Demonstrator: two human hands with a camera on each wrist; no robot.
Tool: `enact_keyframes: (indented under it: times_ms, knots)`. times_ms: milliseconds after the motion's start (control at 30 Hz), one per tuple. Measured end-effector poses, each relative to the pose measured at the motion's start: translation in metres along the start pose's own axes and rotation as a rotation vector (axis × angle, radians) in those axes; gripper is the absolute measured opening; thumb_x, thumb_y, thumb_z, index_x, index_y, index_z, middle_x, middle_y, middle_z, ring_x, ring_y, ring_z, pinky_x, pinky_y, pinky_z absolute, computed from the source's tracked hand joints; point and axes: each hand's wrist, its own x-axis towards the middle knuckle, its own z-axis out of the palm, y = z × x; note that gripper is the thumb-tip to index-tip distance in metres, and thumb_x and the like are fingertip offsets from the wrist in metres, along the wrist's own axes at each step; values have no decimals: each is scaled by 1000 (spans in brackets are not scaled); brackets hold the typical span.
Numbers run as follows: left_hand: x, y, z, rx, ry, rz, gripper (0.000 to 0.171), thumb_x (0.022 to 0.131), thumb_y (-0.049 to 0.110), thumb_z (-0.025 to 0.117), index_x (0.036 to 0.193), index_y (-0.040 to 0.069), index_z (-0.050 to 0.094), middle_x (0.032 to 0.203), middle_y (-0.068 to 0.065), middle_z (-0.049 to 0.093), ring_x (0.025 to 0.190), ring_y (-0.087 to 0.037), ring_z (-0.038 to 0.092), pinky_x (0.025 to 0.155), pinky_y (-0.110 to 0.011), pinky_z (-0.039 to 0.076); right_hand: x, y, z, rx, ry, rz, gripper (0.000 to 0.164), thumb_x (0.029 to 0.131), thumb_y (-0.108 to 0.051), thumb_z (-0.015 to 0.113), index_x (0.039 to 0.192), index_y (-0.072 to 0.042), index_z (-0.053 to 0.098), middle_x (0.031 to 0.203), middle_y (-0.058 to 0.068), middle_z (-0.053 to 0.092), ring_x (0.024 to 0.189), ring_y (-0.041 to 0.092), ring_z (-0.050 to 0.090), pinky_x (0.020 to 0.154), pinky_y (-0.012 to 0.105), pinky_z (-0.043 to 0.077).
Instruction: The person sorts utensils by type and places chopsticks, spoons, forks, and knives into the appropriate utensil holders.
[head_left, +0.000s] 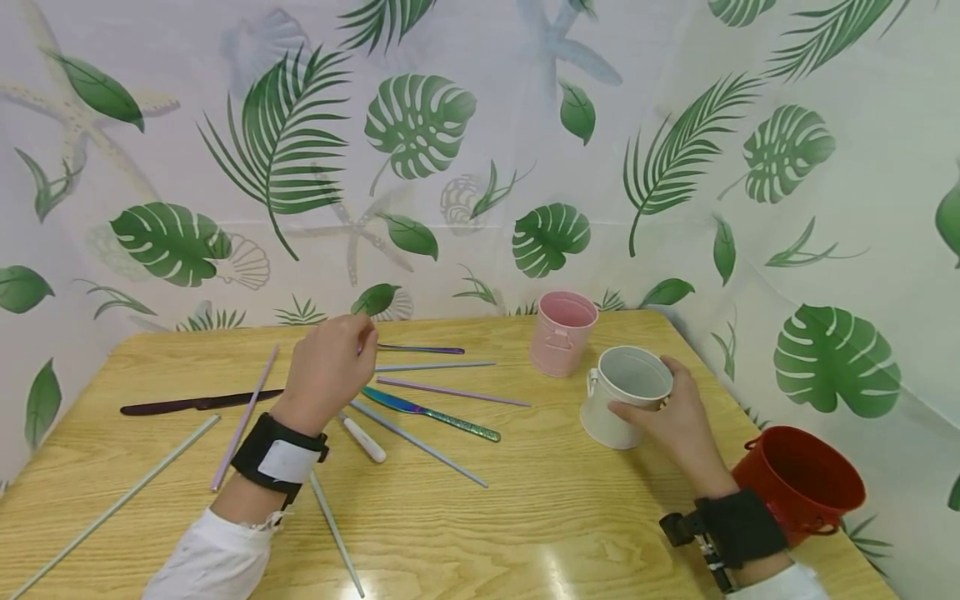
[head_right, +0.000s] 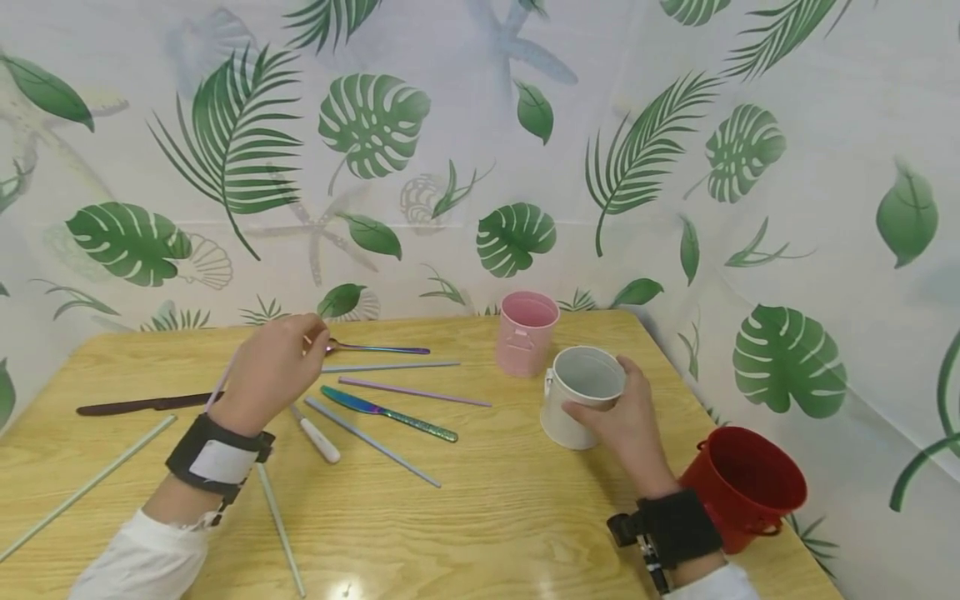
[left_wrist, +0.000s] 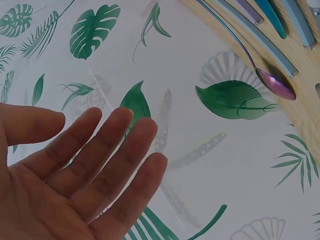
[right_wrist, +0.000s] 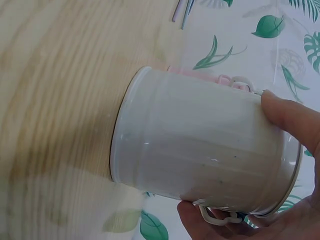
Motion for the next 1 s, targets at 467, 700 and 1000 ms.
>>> enact_keyframes:
  times_ms: [467,700,1000]
  knots:
    - [0,-1,4,5,-6,-9,15,100,9,62,95,0,72,77,-10,67,53,-18,54,46,-33,44,-10,-13,19,15,-58,-25,103,81,-17,89,155,9,22,146,30,42,132,46,46,110,63,38]
    - [-1,-2,3,7,-16,-22,15,100,9,62,95,0,72,74,-9,65,54,-18,53,46,-34,43,-12,-16,24,-3,-58,-25,103,80,-18,90,155,8,23,147,30,42,132,46,47,109,63,39]
    - [0,-3,3,4,-18,-15,14,100,9,63,96,-1,72,76,-10,66,55,-19,55,47,-35,46,-14,-18,25,3,-67,-20,103,82,-18,88,156,6,20,149,29,39,135,46,44,111,65,36]
